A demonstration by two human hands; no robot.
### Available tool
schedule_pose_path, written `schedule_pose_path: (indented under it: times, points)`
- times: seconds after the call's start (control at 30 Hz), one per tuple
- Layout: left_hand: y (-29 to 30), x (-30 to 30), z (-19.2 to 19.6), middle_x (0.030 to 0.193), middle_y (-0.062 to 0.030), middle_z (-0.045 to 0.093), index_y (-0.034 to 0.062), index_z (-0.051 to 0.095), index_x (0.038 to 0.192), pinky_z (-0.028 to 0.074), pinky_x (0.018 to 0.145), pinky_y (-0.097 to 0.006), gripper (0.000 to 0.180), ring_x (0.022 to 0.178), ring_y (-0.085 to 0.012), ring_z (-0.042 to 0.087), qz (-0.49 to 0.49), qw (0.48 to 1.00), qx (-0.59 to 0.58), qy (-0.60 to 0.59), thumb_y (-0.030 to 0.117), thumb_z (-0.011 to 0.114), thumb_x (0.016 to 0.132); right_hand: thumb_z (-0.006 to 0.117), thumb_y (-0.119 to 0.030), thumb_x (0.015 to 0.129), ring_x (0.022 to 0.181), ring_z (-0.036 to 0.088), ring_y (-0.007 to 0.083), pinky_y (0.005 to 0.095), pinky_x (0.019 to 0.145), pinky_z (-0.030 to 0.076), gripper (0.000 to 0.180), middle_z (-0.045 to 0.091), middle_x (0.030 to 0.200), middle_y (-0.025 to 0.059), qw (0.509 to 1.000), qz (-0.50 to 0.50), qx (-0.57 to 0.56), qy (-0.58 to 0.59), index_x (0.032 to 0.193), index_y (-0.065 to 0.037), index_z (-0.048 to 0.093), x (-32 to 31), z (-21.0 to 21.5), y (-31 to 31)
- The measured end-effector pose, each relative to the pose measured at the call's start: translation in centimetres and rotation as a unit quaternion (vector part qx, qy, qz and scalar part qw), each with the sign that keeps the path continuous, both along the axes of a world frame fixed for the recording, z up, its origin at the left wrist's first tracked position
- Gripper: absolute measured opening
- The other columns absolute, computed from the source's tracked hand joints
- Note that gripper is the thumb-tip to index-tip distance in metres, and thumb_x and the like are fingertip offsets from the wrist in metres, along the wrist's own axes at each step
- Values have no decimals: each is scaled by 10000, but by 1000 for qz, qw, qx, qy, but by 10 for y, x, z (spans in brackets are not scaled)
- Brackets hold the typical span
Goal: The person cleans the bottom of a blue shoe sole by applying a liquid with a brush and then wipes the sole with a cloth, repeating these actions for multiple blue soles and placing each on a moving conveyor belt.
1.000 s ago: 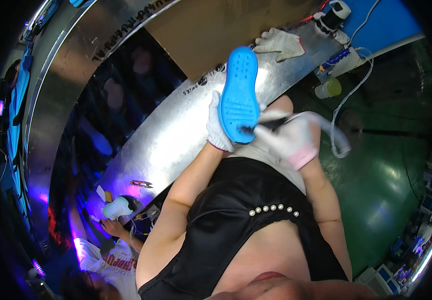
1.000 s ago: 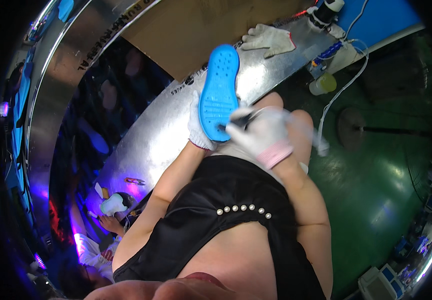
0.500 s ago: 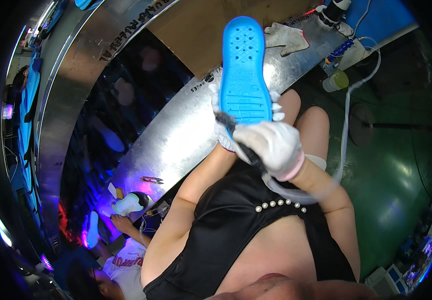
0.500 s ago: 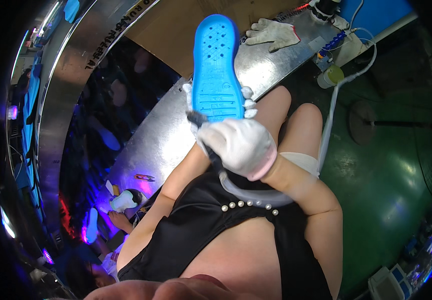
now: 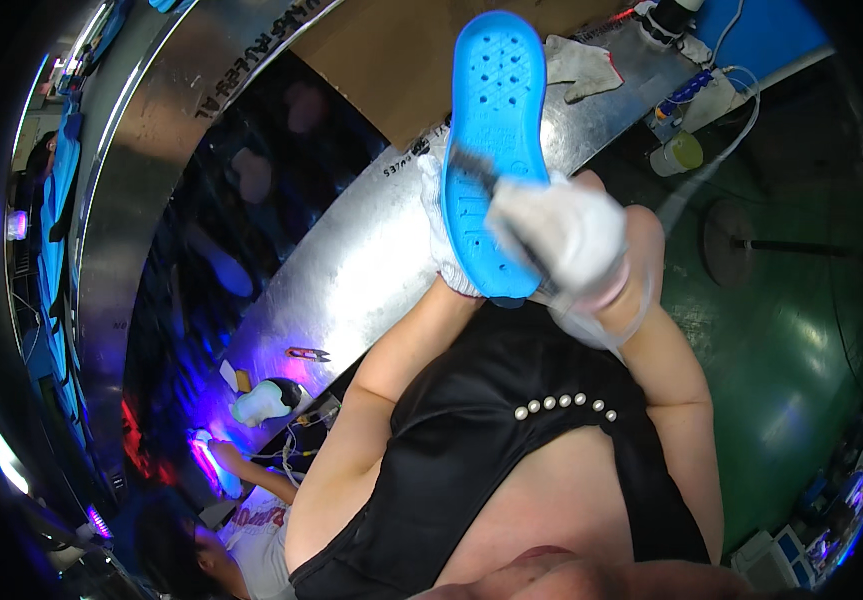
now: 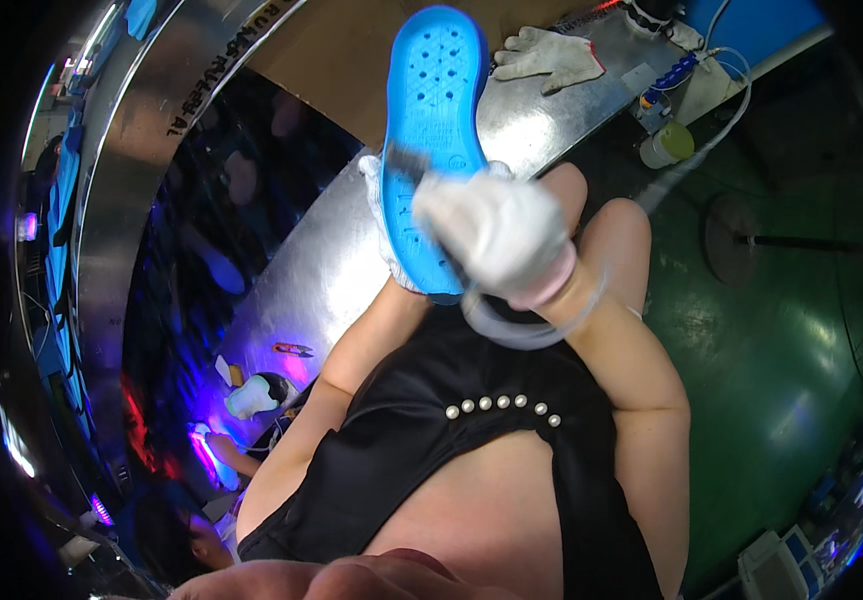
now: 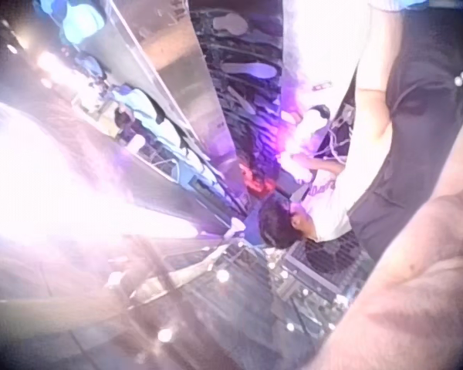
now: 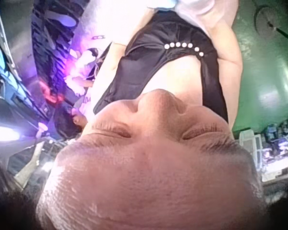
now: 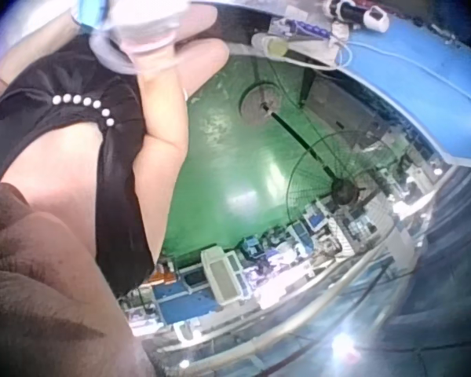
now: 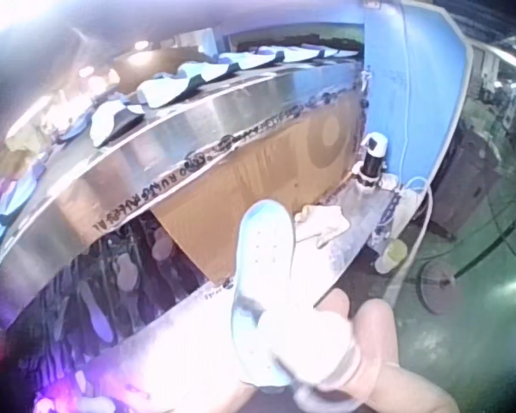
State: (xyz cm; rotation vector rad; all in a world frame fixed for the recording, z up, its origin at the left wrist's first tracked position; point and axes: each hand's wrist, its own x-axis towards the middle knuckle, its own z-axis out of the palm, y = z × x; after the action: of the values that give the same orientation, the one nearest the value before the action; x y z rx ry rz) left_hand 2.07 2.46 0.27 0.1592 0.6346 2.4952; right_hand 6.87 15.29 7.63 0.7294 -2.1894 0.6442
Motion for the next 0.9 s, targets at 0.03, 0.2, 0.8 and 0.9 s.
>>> schedule_pose_path:
  times: [0.03, 0.2, 0.8, 0.9]
  points:
    - [3, -1, 1, 1347, -251, 442, -13, 306, 1415, 432, 990, -526, 1003, 1130, -404, 530, -37, 998, -33, 49, 773, 420, 802, 636, -116, 706, 687, 622, 182, 296, 546, 488, 217, 659, 921, 61, 997, 16, 80, 7, 921, -102, 670, 12, 2, -6]
    - [-15, -5, 13, 1271, -313, 488, 2, 326, 1412, 451, 926, -596, 1033, 1083, -496, 536, -117, 972, 196, -63, 821, 359, 782, 781, -139, 666, 745, 660, 207, 303, 603, 524, 303, 664, 871, 59, 966, 116, -193, -124, 941, -89, 664, 15, 13, 4]
    - [-44, -55, 24, 1236, -343, 511, -9, 377, 1399, 511, 872, -502, 842, 1020, -451, 594, -291, 953, 45, -69, 610, 520, 845, 690, -119, 785, 738, 662, 214, 294, 637, 528, 154, 692, 902, 48, 943, 83, -211, -246, 938, -115, 674, 29, 14, -2]
    - [-45, -67, 19, 1259, -267, 546, -32, 467, 1339, 514, 880, -480, 777, 1060, -357, 610, -268, 957, -88, -72, 566, 552, 850, 691, -72, 752, 740, 660, 239, 303, 668, 536, 185, 687, 902, 84, 972, 119, -11, -203, 935, -90, 664, 33, 22, -2]
